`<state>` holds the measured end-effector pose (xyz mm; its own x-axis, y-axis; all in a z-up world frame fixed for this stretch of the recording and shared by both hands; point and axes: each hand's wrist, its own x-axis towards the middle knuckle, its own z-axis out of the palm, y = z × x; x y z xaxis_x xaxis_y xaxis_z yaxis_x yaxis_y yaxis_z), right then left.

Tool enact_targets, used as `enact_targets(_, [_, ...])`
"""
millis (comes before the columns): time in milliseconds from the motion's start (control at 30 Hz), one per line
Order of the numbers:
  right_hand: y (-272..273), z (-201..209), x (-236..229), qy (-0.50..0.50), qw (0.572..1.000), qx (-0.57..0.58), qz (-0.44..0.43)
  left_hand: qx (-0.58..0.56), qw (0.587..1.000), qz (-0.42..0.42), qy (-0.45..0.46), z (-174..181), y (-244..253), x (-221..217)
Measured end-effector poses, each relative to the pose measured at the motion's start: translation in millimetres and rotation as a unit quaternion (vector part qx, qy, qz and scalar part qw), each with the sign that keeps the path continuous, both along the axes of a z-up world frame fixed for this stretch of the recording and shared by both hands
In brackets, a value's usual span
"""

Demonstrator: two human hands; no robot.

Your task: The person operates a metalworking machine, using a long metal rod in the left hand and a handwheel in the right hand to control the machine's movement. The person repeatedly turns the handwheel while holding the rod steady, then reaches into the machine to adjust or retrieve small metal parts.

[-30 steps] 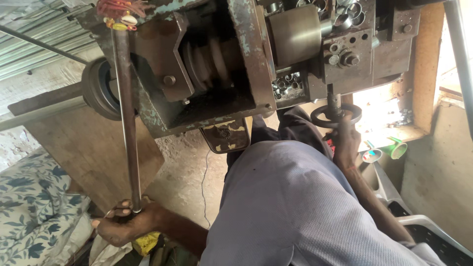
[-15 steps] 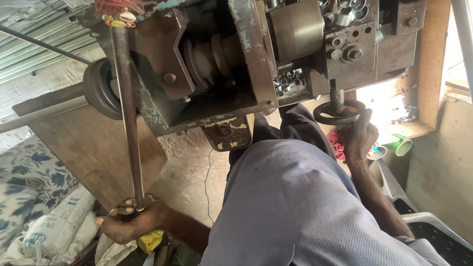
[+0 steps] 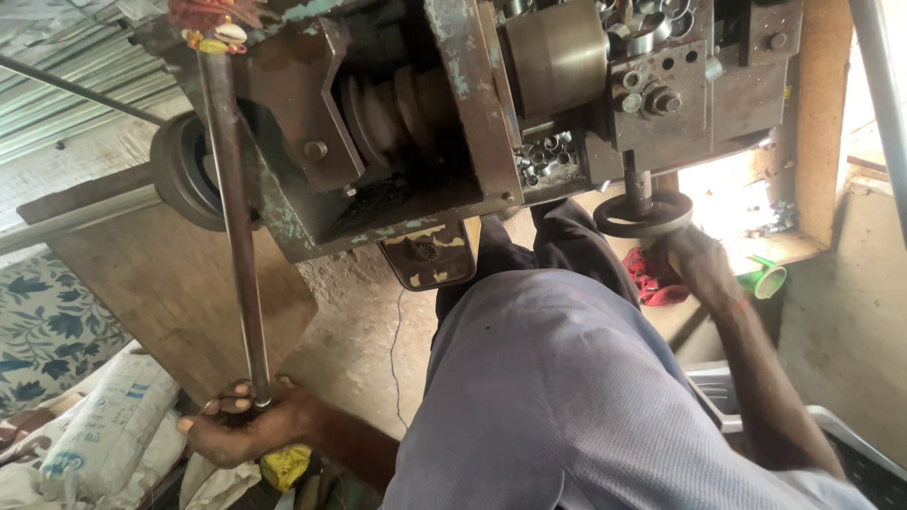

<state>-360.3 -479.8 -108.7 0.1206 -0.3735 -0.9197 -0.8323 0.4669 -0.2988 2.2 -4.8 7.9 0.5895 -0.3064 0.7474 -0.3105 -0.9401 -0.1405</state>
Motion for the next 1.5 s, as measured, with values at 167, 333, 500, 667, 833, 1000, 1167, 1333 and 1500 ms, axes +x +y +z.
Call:
enact_targets(167, [25.7,-43.9,47.3,-0.001,0.88,-0.187,0.437,-0.066,0.995,-0.054,0.051,3.2,-10.6,-4.9])
enact_targets(333, [-21.2,-72.9,16.2,-0.08,0.875,-0.226,0.42,-0.023,0.999,-0.025,0.028,1.4,-10.5,-22.1])
enact_targets(500, [27.6,-70.4,39.4,0.0,0.859,-0.25,0.446,-0.089,0.994,0.033,0.051,-11.4,14.5,-2.5])
enact_targets(667, [20.2,-37.6,2.4,-0.21,0.922,-0.198,0.26,-0.11,0.992,-0.029,0.052,-6.2,-2.6,0.2])
enact_targets(833, [16.5,-54.2,28.2,-0.154,0.958,-0.22,0.104,0.004,1.0,-0.003,0.017,18.0,-21.5,1.8])
enact_targets(1000, [65.0,-26.0,42.2,-0.112,0.985,-0.107,0.073,-0.035,0.999,-0.009,0.023,17.8,-26.4,5.1])
enact_targets(1167, [63.2,5.0,55.5,-0.106,0.95,-0.207,-0.206,-0.142,0.988,0.051,0.043,20.0,-33.8,5.2])
enact_targets(1333, [50.2,34.9,78.6,-0.171,0.924,-0.304,-0.156,-0.089,0.996,0.007,0.016,16.4,-30.1,5.9])
enact_targets(1500, [42.9,23.7,61.8,-0.069,0.94,-0.278,-0.185,-0.083,0.996,-0.024,0.018,9.5,-16.2,4.0])
